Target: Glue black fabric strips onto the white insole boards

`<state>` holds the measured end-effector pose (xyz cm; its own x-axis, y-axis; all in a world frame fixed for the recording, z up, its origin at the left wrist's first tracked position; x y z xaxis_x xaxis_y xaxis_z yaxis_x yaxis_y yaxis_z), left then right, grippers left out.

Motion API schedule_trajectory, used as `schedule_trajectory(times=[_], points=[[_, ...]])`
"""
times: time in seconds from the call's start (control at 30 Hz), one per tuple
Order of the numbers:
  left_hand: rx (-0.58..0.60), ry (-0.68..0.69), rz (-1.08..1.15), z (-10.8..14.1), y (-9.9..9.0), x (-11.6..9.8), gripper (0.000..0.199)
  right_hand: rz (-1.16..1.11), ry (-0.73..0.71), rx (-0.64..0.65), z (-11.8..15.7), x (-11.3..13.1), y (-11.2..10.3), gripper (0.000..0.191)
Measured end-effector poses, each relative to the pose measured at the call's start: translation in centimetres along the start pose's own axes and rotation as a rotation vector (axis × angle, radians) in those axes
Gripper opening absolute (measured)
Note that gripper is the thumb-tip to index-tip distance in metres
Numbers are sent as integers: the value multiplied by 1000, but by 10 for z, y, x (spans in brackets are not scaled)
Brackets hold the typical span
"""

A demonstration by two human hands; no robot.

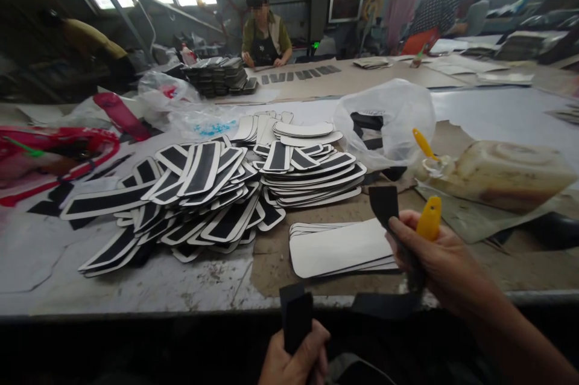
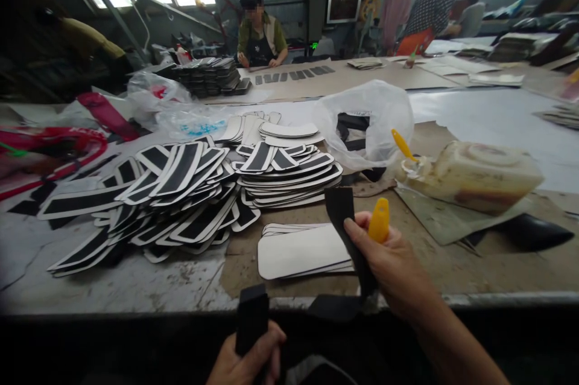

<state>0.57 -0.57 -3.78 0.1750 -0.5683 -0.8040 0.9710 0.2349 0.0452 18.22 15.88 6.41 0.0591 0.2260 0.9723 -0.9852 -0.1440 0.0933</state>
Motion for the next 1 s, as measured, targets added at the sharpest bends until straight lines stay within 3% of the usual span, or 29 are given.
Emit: schedule_trajectory(times=[0.07, 0.17, 0.27, 0.37, 0.47, 0.67, 1.0], points=[[-163, 22, -58, -5, -31, -15, 46, 248, 34, 121, -9, 4, 5, 29], [-342, 48, -101, -16, -60, -42, 43, 536, 35, 415, -16, 0, 39, 27], [-359, 93, -187, -31, -63, -63, 42, 636, 32, 670, -18, -12, 79, 27], [-351, 103, -234, -44, -61, -68, 41, 668, 116, 795, -24, -30, 102, 26], [-326, 90, -194, -52, -59, -64, 40, 738, 172, 870, -31, -42, 114, 26], [-268, 40, -130, -52, -54, -65, 23, 931, 162, 898, -43, -47, 128, 25], [-213, 11, -99, -56, -52, -64, 32, 1033, 98, 953, -49, -52, 136, 22]])
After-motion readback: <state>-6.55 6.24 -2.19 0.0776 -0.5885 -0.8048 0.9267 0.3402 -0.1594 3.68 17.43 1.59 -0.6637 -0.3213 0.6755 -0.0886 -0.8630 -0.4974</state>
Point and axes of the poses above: each hand's wrist, its own z-axis away from the middle knuckle, its own y-axis out of the palm, x = y × z, the point moved 10 cm from there along -z, towards the middle knuckle, and after that the axes turned 12 degrees about -z, right-handed, at the moved point
